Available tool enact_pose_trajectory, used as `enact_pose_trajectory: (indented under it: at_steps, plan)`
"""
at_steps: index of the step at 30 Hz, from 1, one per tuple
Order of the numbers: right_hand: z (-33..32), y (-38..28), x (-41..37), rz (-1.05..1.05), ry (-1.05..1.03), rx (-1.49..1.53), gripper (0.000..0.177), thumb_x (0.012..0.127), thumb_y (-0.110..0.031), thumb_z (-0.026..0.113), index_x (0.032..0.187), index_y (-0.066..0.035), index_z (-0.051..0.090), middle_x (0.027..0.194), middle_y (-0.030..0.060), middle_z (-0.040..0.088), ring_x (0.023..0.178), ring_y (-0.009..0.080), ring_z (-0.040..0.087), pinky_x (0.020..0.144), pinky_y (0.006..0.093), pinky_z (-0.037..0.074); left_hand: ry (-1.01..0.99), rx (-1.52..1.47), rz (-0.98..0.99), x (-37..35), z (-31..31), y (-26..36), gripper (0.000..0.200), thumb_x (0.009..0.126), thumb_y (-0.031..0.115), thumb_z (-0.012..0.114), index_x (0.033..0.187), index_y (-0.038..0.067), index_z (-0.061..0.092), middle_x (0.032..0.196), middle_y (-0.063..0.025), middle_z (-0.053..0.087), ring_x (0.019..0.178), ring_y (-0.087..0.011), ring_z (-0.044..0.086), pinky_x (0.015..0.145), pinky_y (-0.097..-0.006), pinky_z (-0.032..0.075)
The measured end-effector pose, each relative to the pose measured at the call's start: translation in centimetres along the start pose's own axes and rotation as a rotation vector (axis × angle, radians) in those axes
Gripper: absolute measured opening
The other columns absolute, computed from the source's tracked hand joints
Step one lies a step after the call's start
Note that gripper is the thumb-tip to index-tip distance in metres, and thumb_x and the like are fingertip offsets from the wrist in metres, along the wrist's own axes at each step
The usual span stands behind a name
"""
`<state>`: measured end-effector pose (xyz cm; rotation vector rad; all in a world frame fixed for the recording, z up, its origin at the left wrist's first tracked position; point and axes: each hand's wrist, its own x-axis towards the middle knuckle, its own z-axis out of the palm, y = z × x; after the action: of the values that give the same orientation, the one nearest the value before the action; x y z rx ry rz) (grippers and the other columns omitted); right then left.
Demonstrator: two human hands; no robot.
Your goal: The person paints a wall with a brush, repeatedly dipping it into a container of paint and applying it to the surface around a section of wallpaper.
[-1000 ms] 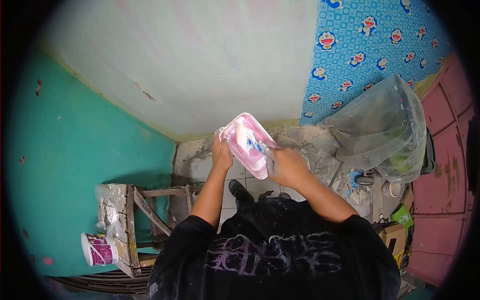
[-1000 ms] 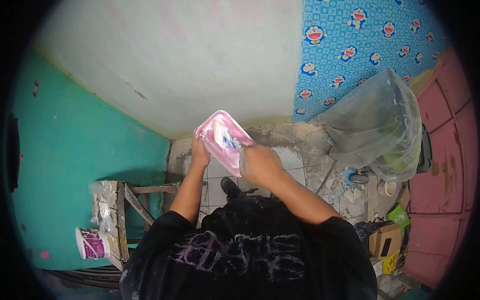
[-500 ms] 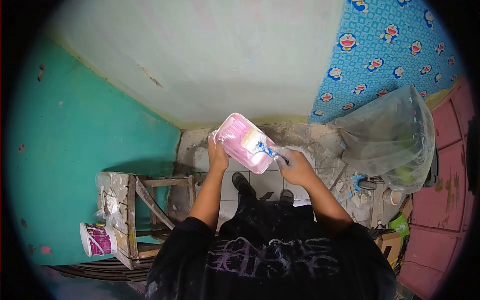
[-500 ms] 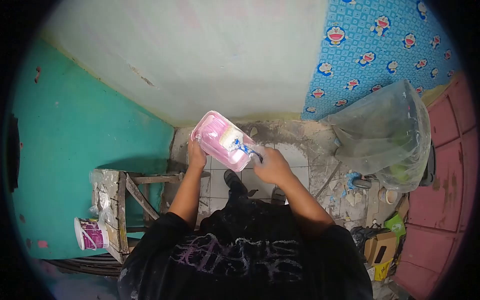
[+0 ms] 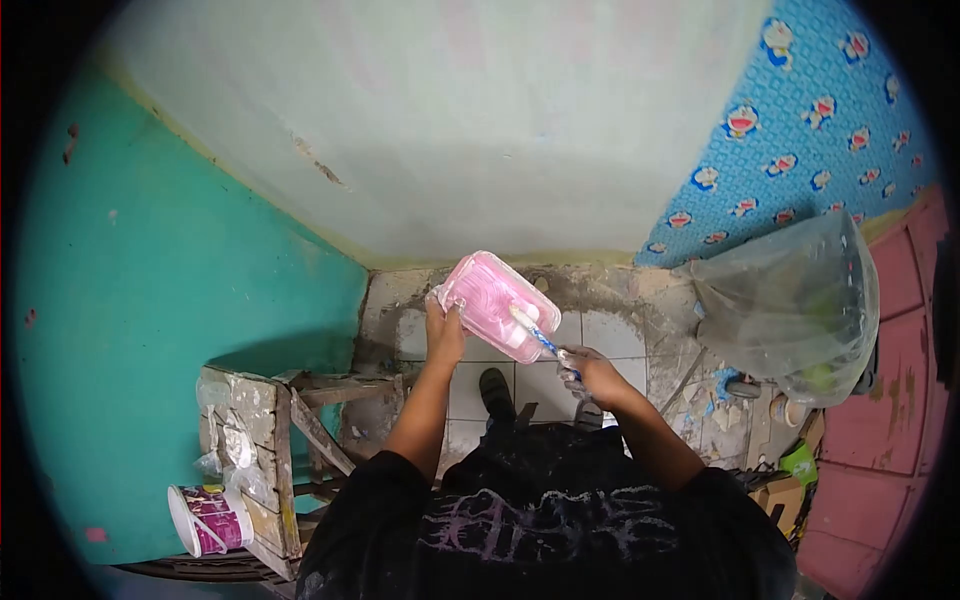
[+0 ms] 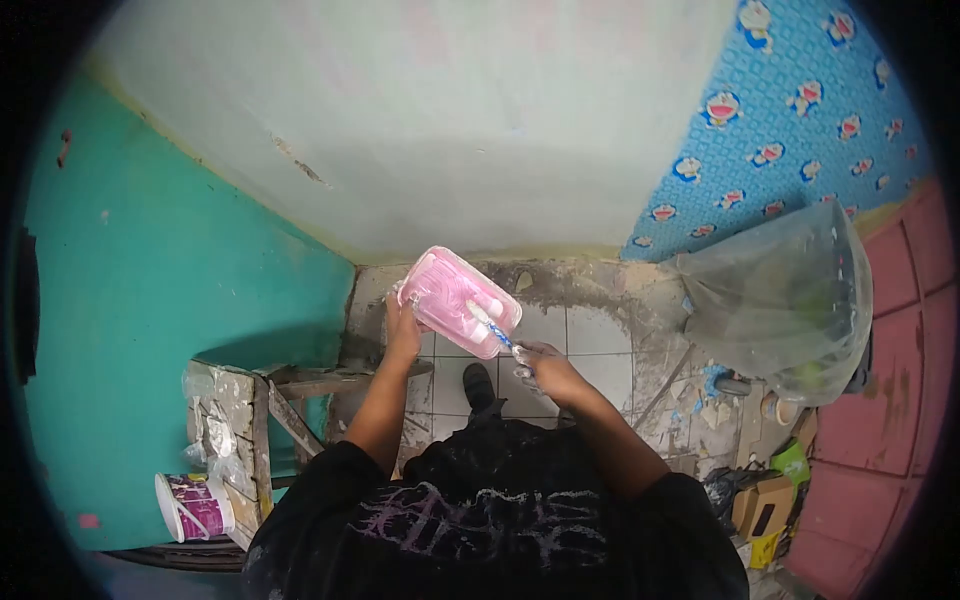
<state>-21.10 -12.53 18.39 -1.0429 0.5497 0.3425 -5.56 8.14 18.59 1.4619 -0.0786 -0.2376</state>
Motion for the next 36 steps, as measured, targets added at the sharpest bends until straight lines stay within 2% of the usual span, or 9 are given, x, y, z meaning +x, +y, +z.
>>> enact_pose_trajectory:
  at_steps: [5, 9, 12, 13, 16, 20, 28, 29, 36]
  plan:
    - [6.2, -4.8, 4.6, -0.381, 0.133, -1.091, 0.027, 0.087, -0.020, 0.047, 0.100, 0.002, 0.054, 0.088, 0.0287, 0.058, 0.087, 0.0460, 0.055, 0.076, 0.0496, 0.043, 0.010, -0.089, -0.048, 2.6, -3.6, 1.0, 0.043, 0.085, 0.015, 0.049, 0.122, 0.004, 0.029, 0.115, -0.0152, 0.048, 0.095, -0.0239, 0.059, 0.062, -0.0347, 0.058]
    - [10.4, -3.8, 8.9, -0.322, -0.005, -1.311, 0.034, 0.087, -0.022, 0.046, 0.109, 0.003, 0.052, 0.092, 0.0266, 0.060, 0.082, 0.0437, 0.058, 0.077, 0.0481, 0.045, 0.029, -0.096, -0.044, 6.0, -7.2, 0.4, 0.048, 0.083, 0.011, 0.052, 0.123, 0.005, 0.027, 0.117, -0.0151, 0.047, 0.097, -0.0238, 0.058, 0.064, -0.0351, 0.058]
    - [11.2, -3.1, 11.7, -0.235, -0.132, -0.952, 0.038, 0.088, -0.024, 0.048, 0.114, 0.003, 0.051, 0.080, 0.0155, 0.062, 0.065, 0.0304, 0.060, 0.061, 0.0393, 0.048, 0.013, -0.116, -0.017, 8.0, -10.3, 0.2, 0.048, 0.083, 0.009, 0.052, 0.124, 0.005, 0.026, 0.117, -0.0156, 0.046, 0.097, -0.0243, 0.058, 0.064, -0.0368, 0.058]
    - [10.9, -3.0, 12.4, 0.117, -0.135, -0.379, 0.040, 0.089, -0.026, 0.048, 0.119, 0.001, 0.050, 0.066, 0.0014, 0.052, 0.049, 0.0130, 0.048, 0.046, 0.0252, 0.040, 0.025, -0.148, -0.036, 8.5, -11.0, 0.4, 0.048, 0.083, 0.009, 0.051, 0.124, 0.005, 0.026, 0.117, -0.0157, 0.046, 0.097, -0.0248, 0.058, 0.065, -0.0377, 0.059]
    - [10.0, -4.1, 12.4, 0.248, -0.625, 0.529, 0.034, 0.091, -0.026, 0.045, 0.119, -0.007, 0.048, 0.063, -0.0046, 0.042, 0.042, 0.0043, 0.035, 0.042, 0.0199, 0.029, 0.023, -0.207, -0.070, 10.1, -12.5, 0.9, 0.046, 0.084, 0.008, 0.050, 0.123, 0.005, 0.026, 0.116, -0.0160, 0.046, 0.098, -0.0264, 0.058, 0.066, -0.0406, 0.059]
    - [8.7, -4.0, 11.2, 0.146, -0.550, 0.511, 0.042, 0.092, -0.029, 0.043, 0.124, -0.002, 0.045, 0.061, -0.0032, 0.041, 0.041, 0.0061, 0.035, 0.041, 0.0209, 0.032, -0.023, -0.216, -0.060, 11.8, -12.6, 1.0, 0.044, 0.085, 0.008, 0.050, 0.122, 0.004, 0.026, 0.116, -0.0169, 0.045, 0.100, -0.0290, 0.057, 0.067, -0.0442, 0.058]
    - [9.3, -7.2, 9.3, -0.645, 0.259, -0.990, 0.026, 0.085, -0.019, 0.054, 0.106, -0.005, 0.062, 0.072, 0.0153, 0.060, 0.060, 0.0246, 0.055, 0.059, 0.0346, 0.046, -0.182, -0.226, -0.064, 12.4, -8.0, 2.1, 0.046, 0.084, 0.010, 0.050, 0.123, 0.004, 0.026, 0.119, -0.0181, 0.042, 0.106, -0.0310, 0.053, 0.072, -0.0479, 0.057]
    - [10.9, -9.5, 7.5, -0.381, 0.297, -1.074, 0.024, 0.083, -0.019, 0.054, 0.100, -0.004, 0.063, 0.075, 0.0228, 0.060, 0.069, 0.0362, 0.059, 0.069, 0.0424, 0.048, -0.186, -0.232, -0.063, 12.3, -7.2, 2.1, 0.046, 0.084, 0.010, 0.050, 0.122, 0.003, 0.026, 0.119, -0.0182, 0.042, 0.105, -0.0310, 0.053, 0.072, -0.0479, 0.057]
    - [7.1, -9.8, 6.0, -0.500, 0.355, -1.295, 0.033, 0.080, -0.020, 0.054, 0.107, -0.003, 0.060, 0.084, 0.0245, 0.061, 0.080, 0.0419, 0.059, 0.075, 0.0460, 0.048, -0.222, -0.231, -0.054, 11.8, -0.8, 2.6, 0.045, 0.084, 0.012, 0.050, 0.121, 0.004, 0.027, 0.118, -0.0179, 0.042, 0.104, -0.0303, 0.054, 0.070, -0.0465, 0.057]
